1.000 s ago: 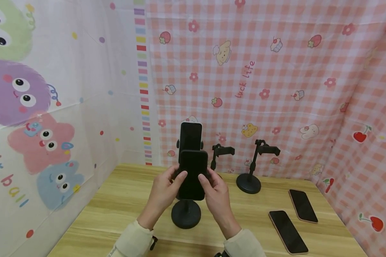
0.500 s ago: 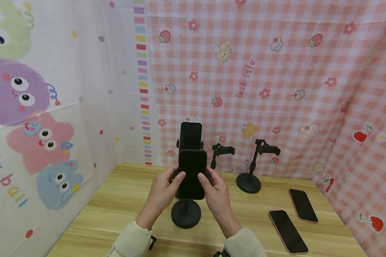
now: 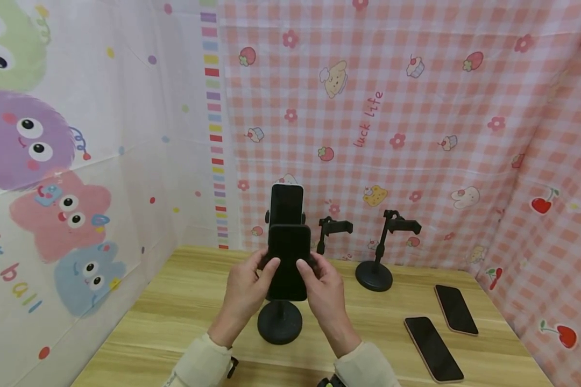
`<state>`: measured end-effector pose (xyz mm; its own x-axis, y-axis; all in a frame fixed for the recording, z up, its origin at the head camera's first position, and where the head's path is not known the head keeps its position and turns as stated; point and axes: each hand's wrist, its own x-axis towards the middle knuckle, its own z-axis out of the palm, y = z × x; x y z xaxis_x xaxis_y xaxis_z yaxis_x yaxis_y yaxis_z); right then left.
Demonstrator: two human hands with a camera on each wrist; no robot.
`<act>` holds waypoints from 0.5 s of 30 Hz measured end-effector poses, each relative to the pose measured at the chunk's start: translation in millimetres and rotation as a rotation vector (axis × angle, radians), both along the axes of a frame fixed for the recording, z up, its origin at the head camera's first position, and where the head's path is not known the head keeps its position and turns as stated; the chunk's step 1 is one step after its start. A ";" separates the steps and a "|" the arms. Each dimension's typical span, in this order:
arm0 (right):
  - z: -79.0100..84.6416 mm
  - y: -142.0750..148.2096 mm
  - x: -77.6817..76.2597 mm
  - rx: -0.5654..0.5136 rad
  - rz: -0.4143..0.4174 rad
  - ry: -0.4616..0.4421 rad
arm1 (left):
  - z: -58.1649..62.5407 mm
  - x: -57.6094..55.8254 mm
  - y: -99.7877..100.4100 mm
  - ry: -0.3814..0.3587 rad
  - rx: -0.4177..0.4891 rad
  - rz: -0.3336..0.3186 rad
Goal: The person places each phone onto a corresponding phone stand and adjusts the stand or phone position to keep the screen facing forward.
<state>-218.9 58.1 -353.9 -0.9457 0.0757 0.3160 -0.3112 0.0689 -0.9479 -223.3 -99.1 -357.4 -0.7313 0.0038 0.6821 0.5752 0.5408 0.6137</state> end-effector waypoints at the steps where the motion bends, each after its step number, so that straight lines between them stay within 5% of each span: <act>1: 0.6 -0.5 0.1 0.001 -0.004 0.003 | 0.2 0.1 0.1 0.001 -0.003 0.012; 15: -1.4 -6.8 -1.8 -0.042 0.031 0.039 | 1.1 -2.4 -3.2 0.016 0.013 0.044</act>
